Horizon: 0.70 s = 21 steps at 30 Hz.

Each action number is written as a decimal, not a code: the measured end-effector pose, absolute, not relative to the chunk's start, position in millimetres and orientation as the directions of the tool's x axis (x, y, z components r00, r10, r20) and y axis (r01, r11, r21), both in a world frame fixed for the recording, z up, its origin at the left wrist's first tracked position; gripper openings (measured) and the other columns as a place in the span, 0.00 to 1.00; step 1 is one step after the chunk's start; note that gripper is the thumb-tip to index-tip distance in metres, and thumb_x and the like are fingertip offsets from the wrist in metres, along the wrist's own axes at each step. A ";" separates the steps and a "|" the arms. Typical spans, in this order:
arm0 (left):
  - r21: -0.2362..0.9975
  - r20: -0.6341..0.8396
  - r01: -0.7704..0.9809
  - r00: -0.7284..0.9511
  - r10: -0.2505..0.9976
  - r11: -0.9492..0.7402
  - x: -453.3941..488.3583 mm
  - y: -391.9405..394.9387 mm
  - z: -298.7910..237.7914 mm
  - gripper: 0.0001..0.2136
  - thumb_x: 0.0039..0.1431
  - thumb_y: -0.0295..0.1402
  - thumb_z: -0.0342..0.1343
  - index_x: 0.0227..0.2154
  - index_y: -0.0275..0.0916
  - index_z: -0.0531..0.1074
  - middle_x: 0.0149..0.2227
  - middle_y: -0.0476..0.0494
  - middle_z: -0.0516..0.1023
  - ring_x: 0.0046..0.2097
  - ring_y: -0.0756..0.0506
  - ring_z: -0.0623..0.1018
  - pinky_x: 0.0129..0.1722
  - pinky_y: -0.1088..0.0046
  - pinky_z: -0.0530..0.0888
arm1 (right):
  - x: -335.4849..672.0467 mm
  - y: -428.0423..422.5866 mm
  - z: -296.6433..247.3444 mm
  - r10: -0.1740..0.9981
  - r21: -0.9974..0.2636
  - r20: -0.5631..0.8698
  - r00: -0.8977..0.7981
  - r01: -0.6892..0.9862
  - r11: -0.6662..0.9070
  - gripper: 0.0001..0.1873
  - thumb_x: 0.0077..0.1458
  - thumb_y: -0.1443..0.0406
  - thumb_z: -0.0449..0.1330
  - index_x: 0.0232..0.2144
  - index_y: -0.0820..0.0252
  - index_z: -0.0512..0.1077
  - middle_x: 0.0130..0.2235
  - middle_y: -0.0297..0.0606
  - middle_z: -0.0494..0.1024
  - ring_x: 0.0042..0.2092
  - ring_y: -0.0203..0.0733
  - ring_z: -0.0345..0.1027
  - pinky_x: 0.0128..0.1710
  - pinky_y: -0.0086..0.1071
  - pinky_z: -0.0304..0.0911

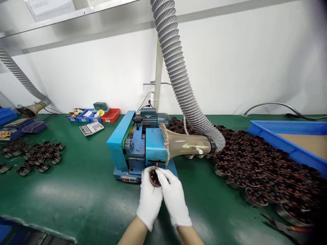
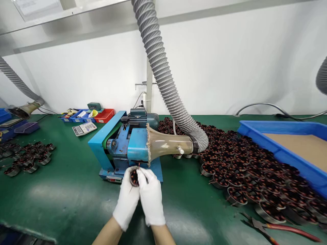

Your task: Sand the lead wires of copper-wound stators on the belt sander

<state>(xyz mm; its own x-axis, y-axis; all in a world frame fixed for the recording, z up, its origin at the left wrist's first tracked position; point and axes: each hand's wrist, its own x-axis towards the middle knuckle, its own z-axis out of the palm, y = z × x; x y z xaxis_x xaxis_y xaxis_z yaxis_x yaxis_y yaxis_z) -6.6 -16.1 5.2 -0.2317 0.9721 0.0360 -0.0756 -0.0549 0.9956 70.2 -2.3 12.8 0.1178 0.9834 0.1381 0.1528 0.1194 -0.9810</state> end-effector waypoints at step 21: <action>0.999 0.041 0.007 -0.295 0.955 -0.041 -20.1 -49.8 -5.6 0.24 0.38 0.23 0.63 0.42 0.40 0.70 0.46 0.40 0.75 0.48 0.41 0.76 0.50 0.64 0.72 | 77.3 -26.1 18.6 0.985 -0.963 -0.017 0.172 -0.267 0.030 0.10 0.43 0.60 0.68 0.29 0.59 0.79 0.34 0.42 0.81 0.37 0.46 0.73 0.41 0.37 0.69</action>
